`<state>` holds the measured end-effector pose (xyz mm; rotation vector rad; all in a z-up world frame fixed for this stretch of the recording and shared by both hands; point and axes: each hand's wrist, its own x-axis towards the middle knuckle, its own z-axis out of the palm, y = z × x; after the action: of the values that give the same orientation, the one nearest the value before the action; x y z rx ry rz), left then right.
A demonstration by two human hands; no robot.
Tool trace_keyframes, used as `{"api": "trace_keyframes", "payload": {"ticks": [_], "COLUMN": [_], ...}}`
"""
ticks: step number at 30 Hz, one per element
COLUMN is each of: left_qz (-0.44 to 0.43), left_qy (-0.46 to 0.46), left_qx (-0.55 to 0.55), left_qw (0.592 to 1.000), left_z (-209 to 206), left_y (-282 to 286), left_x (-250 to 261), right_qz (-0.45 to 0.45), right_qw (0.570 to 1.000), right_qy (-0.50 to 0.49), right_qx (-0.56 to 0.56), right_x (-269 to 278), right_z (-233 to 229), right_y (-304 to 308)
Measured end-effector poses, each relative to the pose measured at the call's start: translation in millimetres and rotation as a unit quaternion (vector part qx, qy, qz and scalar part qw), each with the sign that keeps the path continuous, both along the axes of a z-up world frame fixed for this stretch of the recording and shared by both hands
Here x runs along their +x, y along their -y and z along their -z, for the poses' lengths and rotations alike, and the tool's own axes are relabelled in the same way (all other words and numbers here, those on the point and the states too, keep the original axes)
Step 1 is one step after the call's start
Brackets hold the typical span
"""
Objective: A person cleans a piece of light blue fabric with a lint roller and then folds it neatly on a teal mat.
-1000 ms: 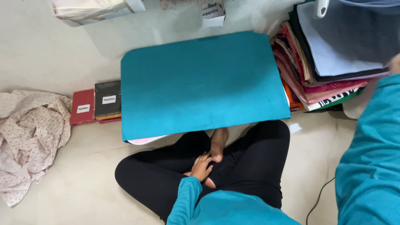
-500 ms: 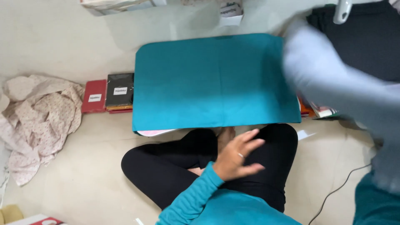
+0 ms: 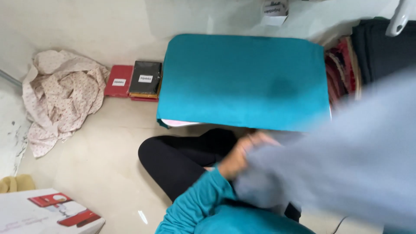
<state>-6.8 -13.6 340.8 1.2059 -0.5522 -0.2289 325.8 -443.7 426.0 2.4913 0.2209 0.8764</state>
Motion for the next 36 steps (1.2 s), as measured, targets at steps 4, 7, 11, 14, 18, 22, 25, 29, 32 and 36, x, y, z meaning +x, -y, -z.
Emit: {"api": "trace_keyframes", "payload": {"ticks": [4,7,11,14,18,22,25,29,32,36], "left_qz": [-0.209,-0.297,-0.339,-0.378,-0.478,-0.465,-0.435,-0.418,-0.437,-0.512], "left_qy": [-0.324,-0.25,-0.183,-0.137,0.02,0.038,-0.012,0.011,0.013,-0.009], "left_qx": [0.024,0.229,0.345,0.372,0.4,0.365,0.385,0.36,0.291,0.307], "left_qw": [0.922,0.893,0.856,0.837,0.782,0.806,0.814,0.834,0.851,0.802], "left_z": [129.0,224.7,194.7,170.3,156.5,163.1,166.1,170.7,169.8,191.1], "left_y": [-25.2,-40.5,-46.3,-46.0,-41.3,-36.5,-31.3,-26.2,-29.2,-46.4], "left_x": [46.5,49.5,45.6,43.5,44.5,49.6,49.8,53.1,47.7,38.9], "right_qz": [0.007,-0.182,-0.199,-0.192,-0.232,-0.245,-0.197,-0.16,-0.225,-0.214], "right_qw": [0.994,0.925,0.837,0.797,0.761,0.746,0.765,0.814,0.764,0.403], "right_qy": [-0.012,-0.263,-0.385,-0.429,-0.416,-0.445,-0.477,-0.47,-0.433,-0.417], "right_qx": [-0.106,0.205,0.334,0.379,0.44,0.431,0.386,0.3,0.422,0.786], "right_x": [-31.6,-93.2,-135.7,-150.0,-152.4,-157.9,-166.4,-154.0,-161.3,-176.6], "right_z": [51.7,117.4,170.6,184.5,174.2,158.3,160.9,208.2,212.2,215.5], "right_y": [-52.2,-130.7,-206.1,-243.2,-281.5,-317.1,-341.5,-342.2,-329.1,-293.5]}}
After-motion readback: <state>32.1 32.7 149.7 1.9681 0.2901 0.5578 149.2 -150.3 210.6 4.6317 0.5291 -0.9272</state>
